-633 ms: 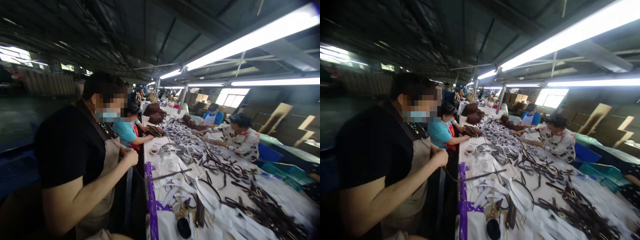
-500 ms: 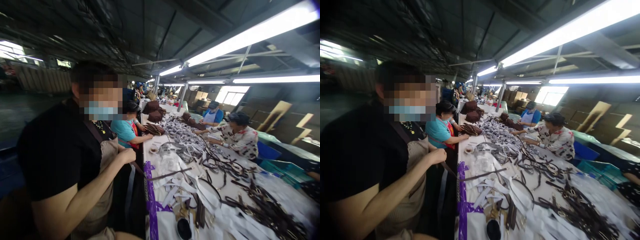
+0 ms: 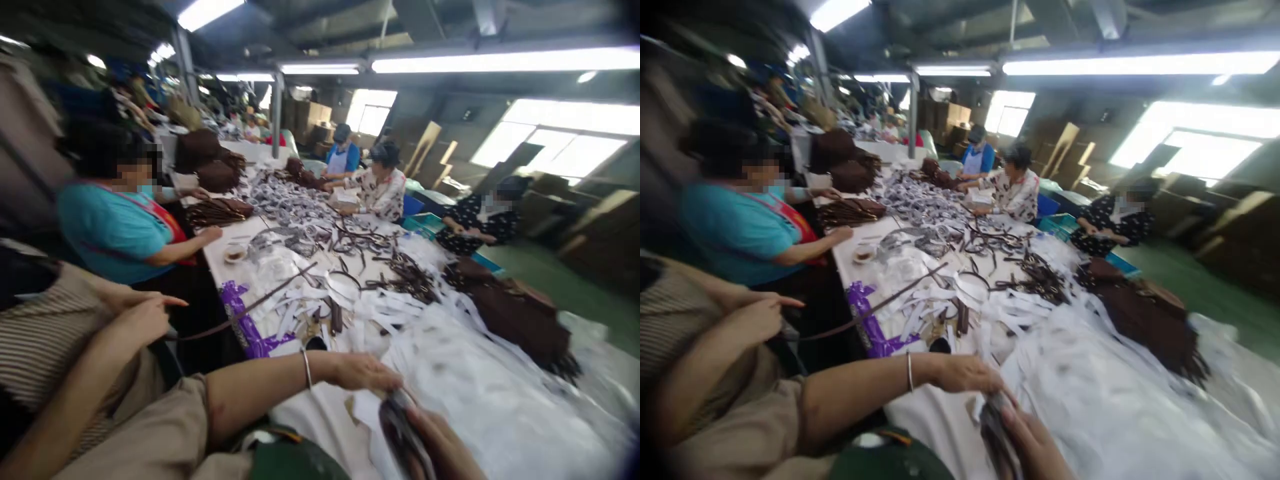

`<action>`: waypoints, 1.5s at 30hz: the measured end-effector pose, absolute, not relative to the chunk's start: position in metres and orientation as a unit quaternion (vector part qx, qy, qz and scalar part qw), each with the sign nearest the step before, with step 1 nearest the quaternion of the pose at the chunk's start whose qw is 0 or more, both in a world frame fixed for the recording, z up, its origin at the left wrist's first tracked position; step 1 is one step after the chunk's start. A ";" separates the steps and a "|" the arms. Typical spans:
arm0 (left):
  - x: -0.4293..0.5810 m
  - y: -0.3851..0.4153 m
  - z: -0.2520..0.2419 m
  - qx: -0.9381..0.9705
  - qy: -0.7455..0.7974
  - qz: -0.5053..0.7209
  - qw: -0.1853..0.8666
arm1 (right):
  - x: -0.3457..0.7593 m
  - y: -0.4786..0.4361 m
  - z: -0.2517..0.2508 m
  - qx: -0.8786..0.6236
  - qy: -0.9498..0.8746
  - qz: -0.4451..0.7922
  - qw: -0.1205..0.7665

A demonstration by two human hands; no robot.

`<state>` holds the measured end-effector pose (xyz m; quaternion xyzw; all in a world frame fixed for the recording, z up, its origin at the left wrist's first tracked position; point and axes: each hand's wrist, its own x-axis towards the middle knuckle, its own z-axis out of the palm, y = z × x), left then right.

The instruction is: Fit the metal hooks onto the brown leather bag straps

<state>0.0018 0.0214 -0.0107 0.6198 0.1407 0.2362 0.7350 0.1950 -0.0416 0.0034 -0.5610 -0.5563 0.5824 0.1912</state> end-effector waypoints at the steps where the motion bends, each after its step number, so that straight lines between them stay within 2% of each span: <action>1: 0.004 0.023 -0.016 0.579 0.157 0.240 0.763 | 0.195 -0.040 0.002 -0.542 -0.528 0.619 0.211; 4: 0.013 0.020 -0.033 0.422 0.219 0.310 0.824 | 0.188 -0.029 -0.004 -0.495 -0.395 0.698 0.333; 6: 0.022 0.013 -0.044 0.358 0.247 0.373 0.820 | 0.181 -0.019 -0.010 -0.489 -0.319 0.706 0.401; 10: 0.033 0.006 -0.059 0.378 0.299 0.468 0.740 | 0.169 -0.011 -0.030 -0.501 -0.247 0.676 0.481; 14: 0.035 0.009 -0.068 0.434 0.356 0.501 0.659 | 0.161 -0.014 -0.052 -0.527 -0.221 0.621 0.537; 16: 0.036 0.009 -0.072 0.425 0.373 0.502 0.655 | 0.158 -0.017 -0.061 -0.534 -0.249 0.586 0.556; 22: 0.047 -0.006 -0.089 0.291 0.305 0.488 0.764 | 0.165 -0.022 -0.089 -0.548 -0.285 0.538 0.573; 25: 0.046 -0.009 -0.097 0.352 0.310 0.479 0.742 | 0.170 -0.023 -0.108 -0.576 -0.318 0.457 0.598; 28: 0.038 -0.005 -0.103 0.474 0.363 0.438 0.672 | 0.173 -0.025 -0.127 -0.595 -0.385 0.413 0.572; 32: 0.025 0.005 -0.109 0.559 0.390 0.387 0.621 | 0.175 -0.024 -0.141 -0.597 -0.434 0.452 0.501; 35: 0.018 0.013 -0.111 0.562 0.389 0.388 0.618 | 0.177 -0.017 -0.136 -0.576 -0.437 0.494 0.483; 42: 0.019 0.032 -0.104 0.483 0.346 0.379 0.709 | 0.177 -0.003 -0.109 -0.566 -0.393 0.555 0.467; 45: 0.026 0.037 -0.104 0.454 0.326 0.380 0.737 | 0.176 0.002 -0.110 -0.585 -0.359 0.534 0.493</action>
